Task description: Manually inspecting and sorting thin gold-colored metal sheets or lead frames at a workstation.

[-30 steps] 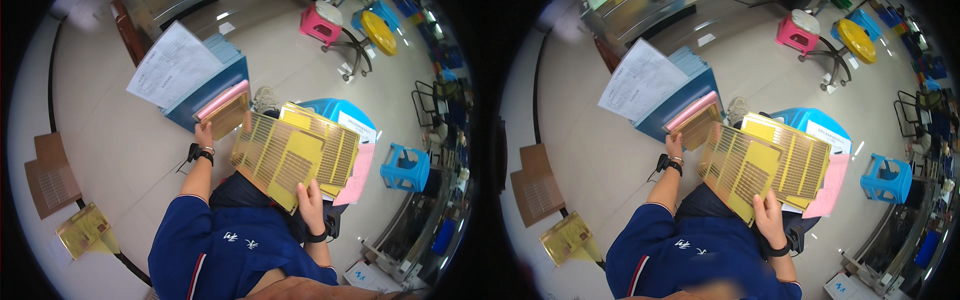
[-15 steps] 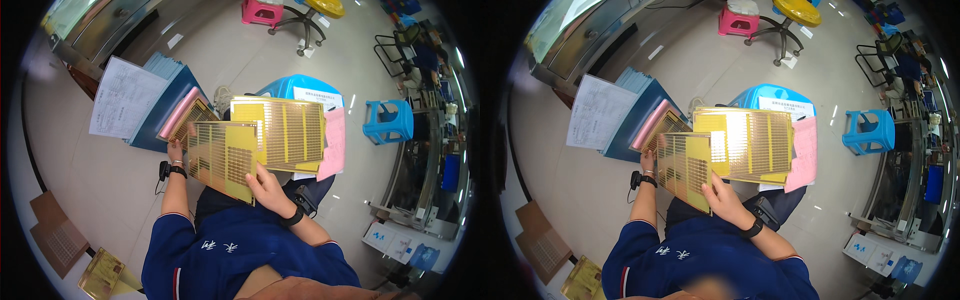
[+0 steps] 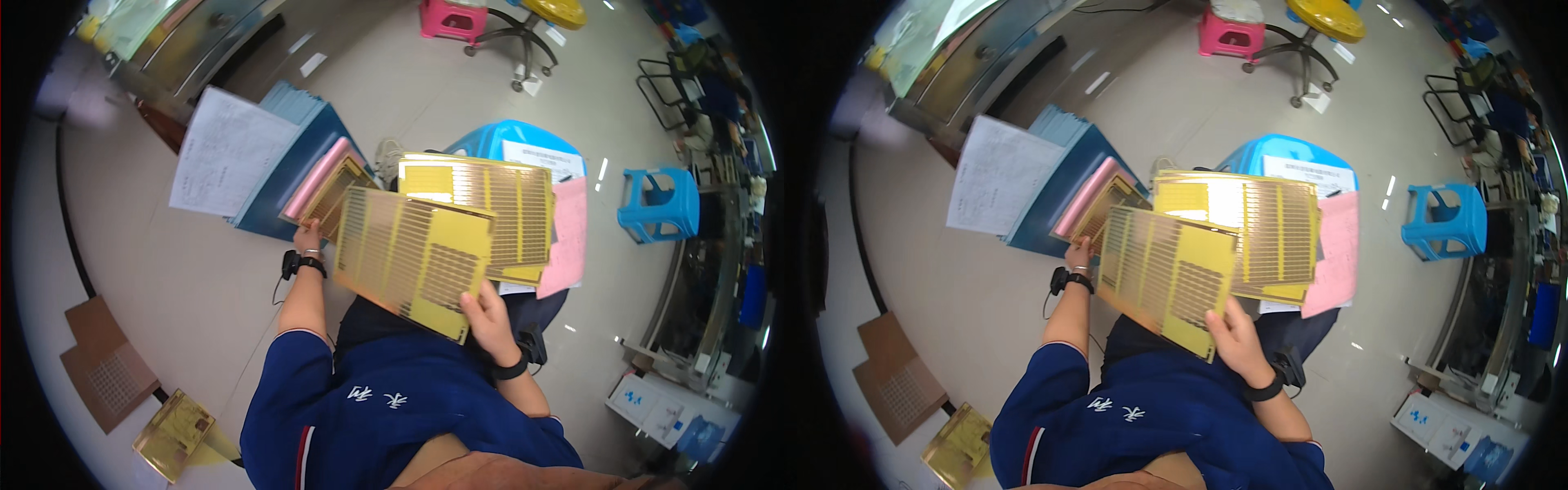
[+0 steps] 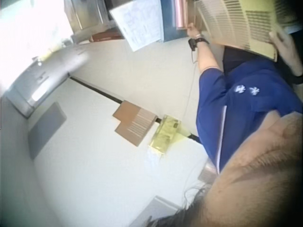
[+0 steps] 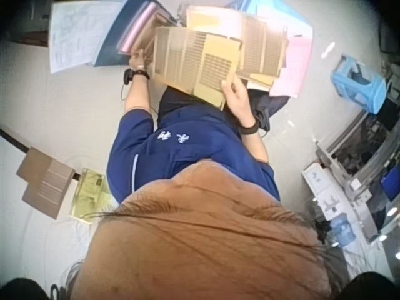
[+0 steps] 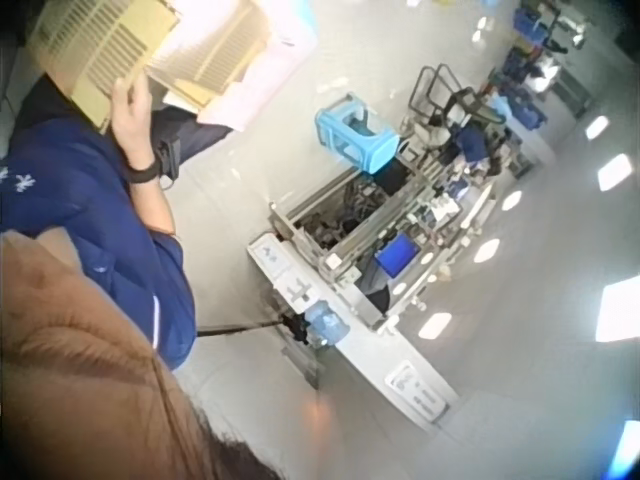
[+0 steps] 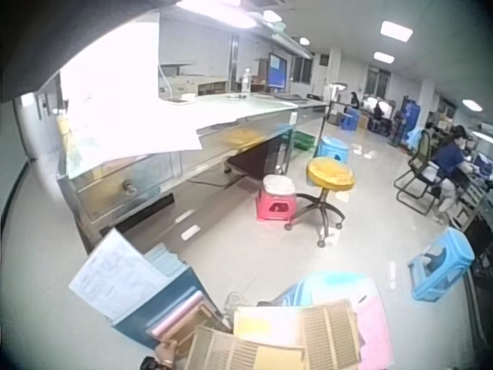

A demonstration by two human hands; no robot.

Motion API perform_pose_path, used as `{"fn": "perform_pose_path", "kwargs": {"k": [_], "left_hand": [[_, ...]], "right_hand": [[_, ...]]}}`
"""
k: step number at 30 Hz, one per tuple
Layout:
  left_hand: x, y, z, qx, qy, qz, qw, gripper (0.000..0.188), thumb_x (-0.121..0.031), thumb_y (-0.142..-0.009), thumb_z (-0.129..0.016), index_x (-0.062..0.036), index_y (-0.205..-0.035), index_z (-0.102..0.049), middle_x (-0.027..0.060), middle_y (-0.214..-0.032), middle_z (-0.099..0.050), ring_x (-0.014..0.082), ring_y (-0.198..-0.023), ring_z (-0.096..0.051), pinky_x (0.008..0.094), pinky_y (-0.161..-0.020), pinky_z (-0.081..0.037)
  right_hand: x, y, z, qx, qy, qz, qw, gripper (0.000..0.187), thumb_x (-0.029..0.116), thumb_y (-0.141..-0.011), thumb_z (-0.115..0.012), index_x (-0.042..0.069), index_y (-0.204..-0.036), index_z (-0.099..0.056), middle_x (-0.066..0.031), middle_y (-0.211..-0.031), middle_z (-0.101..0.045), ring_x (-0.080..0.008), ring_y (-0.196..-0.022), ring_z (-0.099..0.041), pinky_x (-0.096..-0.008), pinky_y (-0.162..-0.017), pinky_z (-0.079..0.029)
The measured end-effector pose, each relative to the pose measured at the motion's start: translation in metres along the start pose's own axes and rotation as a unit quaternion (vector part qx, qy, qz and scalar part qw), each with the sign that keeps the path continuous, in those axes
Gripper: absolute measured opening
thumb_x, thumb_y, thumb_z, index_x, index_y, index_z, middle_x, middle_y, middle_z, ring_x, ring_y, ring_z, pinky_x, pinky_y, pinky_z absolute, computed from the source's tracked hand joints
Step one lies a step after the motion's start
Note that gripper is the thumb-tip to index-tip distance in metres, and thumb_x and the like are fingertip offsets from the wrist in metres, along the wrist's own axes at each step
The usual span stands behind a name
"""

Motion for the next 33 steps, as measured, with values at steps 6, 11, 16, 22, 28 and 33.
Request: {"fn": "perform_pose_path", "kwargs": {"k": [6,11,16,22,28,33], "left_hand": [[-0.023,0.024,-0.004,-0.141,-0.067,-0.174,0.972,0.022,-0.023,-0.077,-0.068,-0.0009,-0.081,-0.065,0.0138,-0.077,-0.064,0.0279,-0.071,-0.061,0.0361,-0.065,-0.046],[-0.009,0.026,0.006,-0.161,0.033,-0.192,0.968,0.021,-0.021,-0.079,-0.067,-0.0005,-0.085,-0.063,0.0111,-0.08,-0.06,0.0226,-0.07,-0.058,0.0314,-0.063,-0.045],[0.001,0.021,-0.004,-0.198,-0.01,-0.165,0.966,0.019,-0.014,-0.083,-0.064,0.0,-0.095,-0.058,0.0051,-0.082,-0.061,0.0125,-0.071,-0.059,0.0255,-0.063,-0.049],[-0.006,0.017,-0.012,-0.148,0.108,-0.149,0.972,0.015,-0.008,-0.08,-0.065,-0.0016,-0.088,-0.054,0.0056,-0.083,-0.055,0.0149,-0.073,-0.053,0.0282,-0.065,-0.048],[0.001,0.009,-0.01,-0.119,0.13,-0.106,0.979,0.013,-0.003,-0.081,-0.061,-0.0003,-0.09,-0.052,0.0051,-0.082,-0.052,0.0163,-0.078,-0.052,0.0278,-0.074,-0.044],[-0.005,0.0,-0.013,-0.119,0.048,-0.054,0.99,0.03,-0.015,-0.077,-0.069,0.0039,-0.094,-0.053,0.0151,-0.096,-0.059,0.0253,-0.085,-0.059,0.0328,-0.077,-0.046]], "right_hand": [[0.002,0.01,0.025,-0.058,-0.014,0.011,0.998,0.037,0.014,-0.094,-0.046,-0.005,-0.125,-0.041,-0.0093,-0.117,-0.052,-0.0139,-0.107,-0.048,-0.0266,-0.092,-0.037],[0.008,0.016,0.032,-0.071,-0.028,0.015,0.997,0.041,0.014,-0.093,-0.047,-0.006,-0.128,-0.038,-0.0115,-0.121,-0.051,-0.0166,-0.109,-0.048,-0.0292,-0.095,-0.035],[0.005,0.02,0.034,-0.083,-0.006,0.033,0.996,0.043,0.016,-0.093,-0.048,-0.006,-0.128,-0.038,-0.0108,-0.124,-0.049,-0.0168,-0.111,-0.047,-0.0292,-0.096,-0.034],[-0.006,0.035,0.053,0.0,-0.075,-0.034,0.997,0.037,0.016,-0.09,-0.054,-0.004,-0.121,-0.047,-0.0097,-0.115,-0.055,-0.0165,-0.105,-0.051,-0.0297,-0.093,-0.037],[-0.022,0.068,0.085,0.119,-0.093,-0.028,0.988,0.024,0.016,-0.079,-0.066,0.003,-0.098,-0.064,-0.0193,-0.114,-0.06,-0.0282,-0.11,-0.056,-0.0458,-0.105,-0.029],[-0.025,0.108,0.096,0.092,0.135,-0.078,0.984,0.015,0.016,-0.082,-0.062,0.01,-0.093,-0.07,-0.01,-0.114,-0.062,-0.0268,-0.114,-0.053,-0.0469,-0.109,-0.016]]}}
Point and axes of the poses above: each hand's wrist, its own y-axis away from the middle knuckle, its own z-axis out of the back of the hand, x = y × z, the point moved 4 cm from there along -y, towards the middle knuckle
